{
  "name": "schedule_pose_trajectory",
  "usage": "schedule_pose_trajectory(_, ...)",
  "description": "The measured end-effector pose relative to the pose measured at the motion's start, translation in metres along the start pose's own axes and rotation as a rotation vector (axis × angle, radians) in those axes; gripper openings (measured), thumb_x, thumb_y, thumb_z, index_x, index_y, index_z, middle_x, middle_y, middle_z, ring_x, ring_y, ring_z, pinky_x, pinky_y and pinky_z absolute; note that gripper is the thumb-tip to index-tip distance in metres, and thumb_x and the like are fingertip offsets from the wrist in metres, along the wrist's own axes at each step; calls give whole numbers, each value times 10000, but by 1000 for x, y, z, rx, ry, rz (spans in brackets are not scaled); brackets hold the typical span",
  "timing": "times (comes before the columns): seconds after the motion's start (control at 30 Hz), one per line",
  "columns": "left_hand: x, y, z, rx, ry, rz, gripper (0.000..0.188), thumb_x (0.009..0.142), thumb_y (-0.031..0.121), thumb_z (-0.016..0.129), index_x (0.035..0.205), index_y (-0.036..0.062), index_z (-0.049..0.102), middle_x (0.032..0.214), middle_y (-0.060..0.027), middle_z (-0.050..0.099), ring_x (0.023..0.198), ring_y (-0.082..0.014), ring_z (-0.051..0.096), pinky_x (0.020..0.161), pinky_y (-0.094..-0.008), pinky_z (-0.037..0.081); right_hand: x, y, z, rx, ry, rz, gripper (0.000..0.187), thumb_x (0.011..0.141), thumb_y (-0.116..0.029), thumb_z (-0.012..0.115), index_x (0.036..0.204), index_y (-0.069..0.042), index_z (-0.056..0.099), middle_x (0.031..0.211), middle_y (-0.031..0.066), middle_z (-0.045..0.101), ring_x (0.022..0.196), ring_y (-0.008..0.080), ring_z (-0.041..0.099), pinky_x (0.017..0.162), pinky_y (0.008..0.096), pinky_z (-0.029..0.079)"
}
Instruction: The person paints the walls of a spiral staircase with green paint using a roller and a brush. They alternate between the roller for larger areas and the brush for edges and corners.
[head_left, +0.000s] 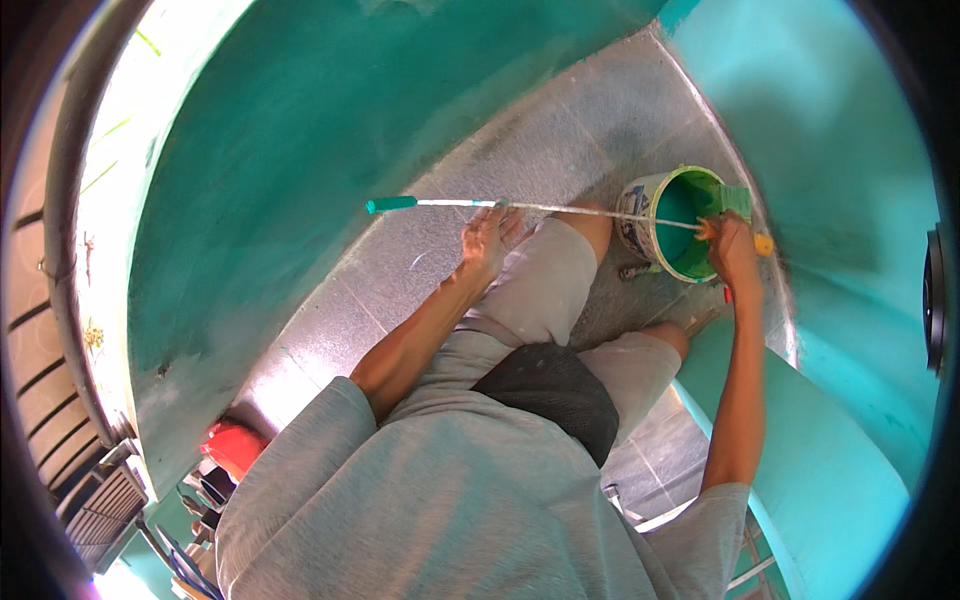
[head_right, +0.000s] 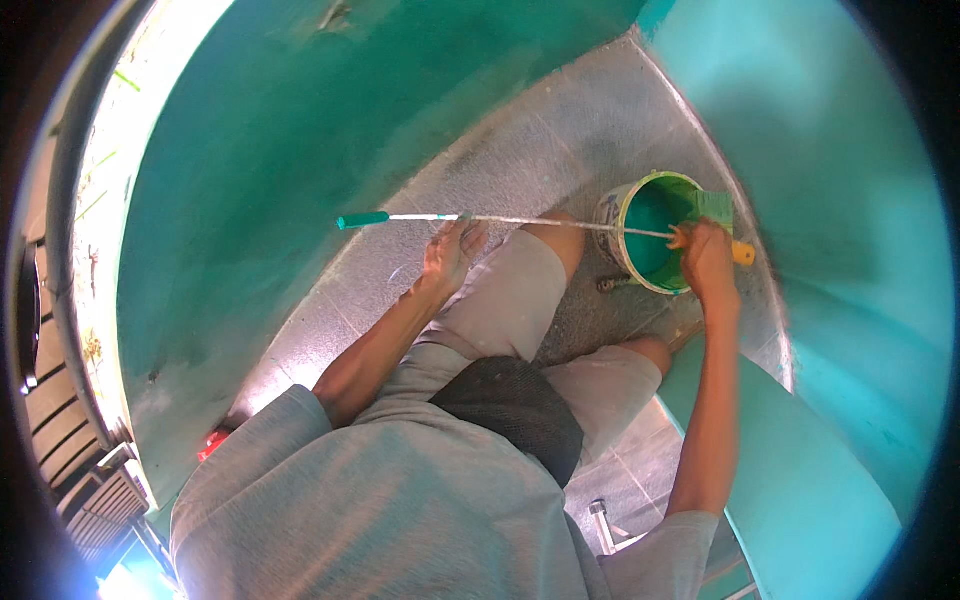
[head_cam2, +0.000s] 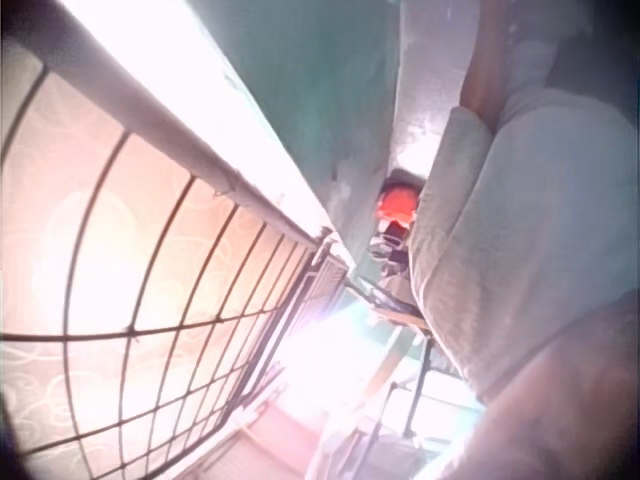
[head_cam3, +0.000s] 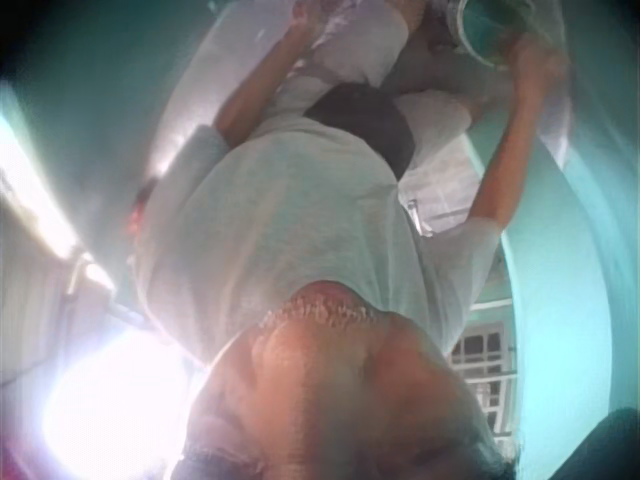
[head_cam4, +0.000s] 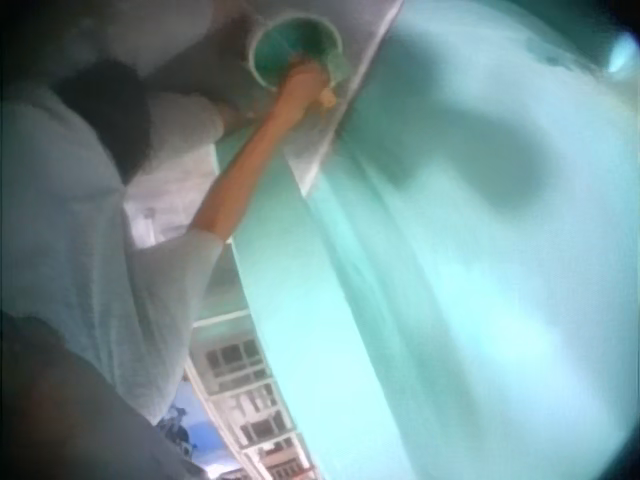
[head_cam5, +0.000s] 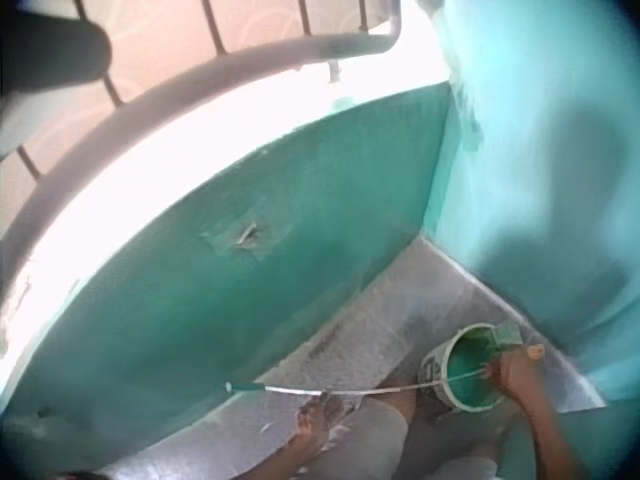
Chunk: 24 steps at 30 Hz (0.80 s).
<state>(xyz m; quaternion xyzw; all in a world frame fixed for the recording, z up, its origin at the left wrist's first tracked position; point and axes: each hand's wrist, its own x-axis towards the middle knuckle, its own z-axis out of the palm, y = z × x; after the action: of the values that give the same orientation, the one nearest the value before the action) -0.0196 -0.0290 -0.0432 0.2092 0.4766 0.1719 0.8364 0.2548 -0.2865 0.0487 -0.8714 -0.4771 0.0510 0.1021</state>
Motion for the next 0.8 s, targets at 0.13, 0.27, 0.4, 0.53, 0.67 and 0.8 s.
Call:
schedule_pose_trajectory(0.13,15,-1,16,-30,18,64,179,885,134,555,1023,36,495,1043,-107,552,1053,-234,556,876,-347,471,14,33,18,-95,174,-106,243,718,-3,543,946,-10,626,827,205,558,791,404,533,723,477,418)
schedule_pose_trajectory(0.27,32,2,25,-15,20,93,221,890,128,543,1068,9,490,1062,-119,548,1072,-241,543,899,-351,461,32,45,18,54,70,-100,279,686,51,560,960,3,575,854,223,564,801,416,539,708,455,430)
schedule_pose_trajectory(0.4,43,5,62,49,-4,119,324,902,138,524,1162,-39,445,1135,-151,517,1099,-267,521,982,-385,415,51,58,-3,88,-88,44,262,688,47,538,931,-8,618,871,197,581,833,386,552,744,419,437)
schedule_pose_trajectory(0.53,54,1,110,48,-96,150,331,903,151,527,1156,-45,443,1128,-158,515,1096,-271,523,972,-382,422,61,89,-30,32,-56,133,278,693,41,510,942,-4,624,886,186,591,865,367,563,768,401,440)
schedule_pose_trajectory(0.67,61,-3,180,34,-165,179,253,903,136,517,1086,-33,472,1087,-149,535,1058,-266,544,930,-376,449,64,131,-68,-53,-15,293,288,717,-21,542,989,-28,634,1006,162,620,926,345,587,820,390,450)
schedule_pose_trajectory(0.8,67,-12,221,62,-281,167,155,896,118,514,1002,6,500,1017,-127,559,990,-253,571,888,-379,466,45,170,-89,-204,11,300,308,726,-43,558,1024,-47,634,1033,162,612,939,335,588,827,401,449)
